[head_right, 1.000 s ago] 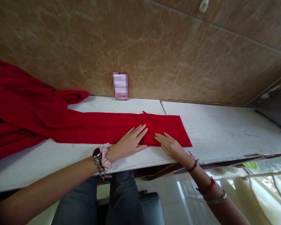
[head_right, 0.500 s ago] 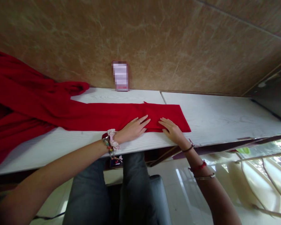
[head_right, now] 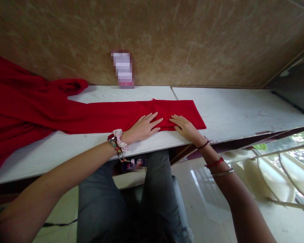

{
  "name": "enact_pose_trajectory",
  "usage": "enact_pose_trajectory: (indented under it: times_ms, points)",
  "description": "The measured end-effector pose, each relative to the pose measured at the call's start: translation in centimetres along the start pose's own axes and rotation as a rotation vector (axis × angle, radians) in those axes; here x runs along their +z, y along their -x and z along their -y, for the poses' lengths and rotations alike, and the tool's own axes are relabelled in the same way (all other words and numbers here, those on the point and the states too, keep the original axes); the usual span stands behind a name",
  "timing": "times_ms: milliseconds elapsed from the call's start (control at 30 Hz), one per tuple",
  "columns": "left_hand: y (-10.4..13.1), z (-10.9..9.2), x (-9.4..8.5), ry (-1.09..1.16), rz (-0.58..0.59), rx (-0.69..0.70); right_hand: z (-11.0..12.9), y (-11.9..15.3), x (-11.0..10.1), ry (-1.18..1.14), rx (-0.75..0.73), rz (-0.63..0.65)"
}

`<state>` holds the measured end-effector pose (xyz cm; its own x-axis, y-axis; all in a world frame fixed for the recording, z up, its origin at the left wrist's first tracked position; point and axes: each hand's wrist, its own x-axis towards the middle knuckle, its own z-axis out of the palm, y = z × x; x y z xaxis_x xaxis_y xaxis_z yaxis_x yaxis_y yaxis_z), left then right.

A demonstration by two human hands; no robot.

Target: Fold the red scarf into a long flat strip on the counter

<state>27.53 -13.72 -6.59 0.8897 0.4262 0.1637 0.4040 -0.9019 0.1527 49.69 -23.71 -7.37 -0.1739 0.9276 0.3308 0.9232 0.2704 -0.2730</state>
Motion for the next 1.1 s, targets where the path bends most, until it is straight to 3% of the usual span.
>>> enact_pose_trajectory:
  times_ms: [267,467,667,867,1100]
  points:
    - [-0.08,0.18,0.12,-0.01,0.032,-0.001,0.09,-0.19,0.08,0.06,-0.009,0.041]
    - [-0.07,0.45,-0.14,-0.017,-0.021,0.043,0.02,-0.12,0.26,0.124,-0.004,-0.014]
    - [-0.09,0.76,-0.3,-0.043,-0.039,0.046,-0.4,-0.17,0.06,0.185,-0.061,0.047]
    - [-0.02,0.48,-0.51,-0.028,-0.087,0.08,-0.37,0.07,-0.29,0.101,-0.069,-0.043]
    - [0.13,0.39,-0.21,-0.019,-0.002,0.124,-0.73,0.45,-0.19,0.044,-0.158,-0.125]
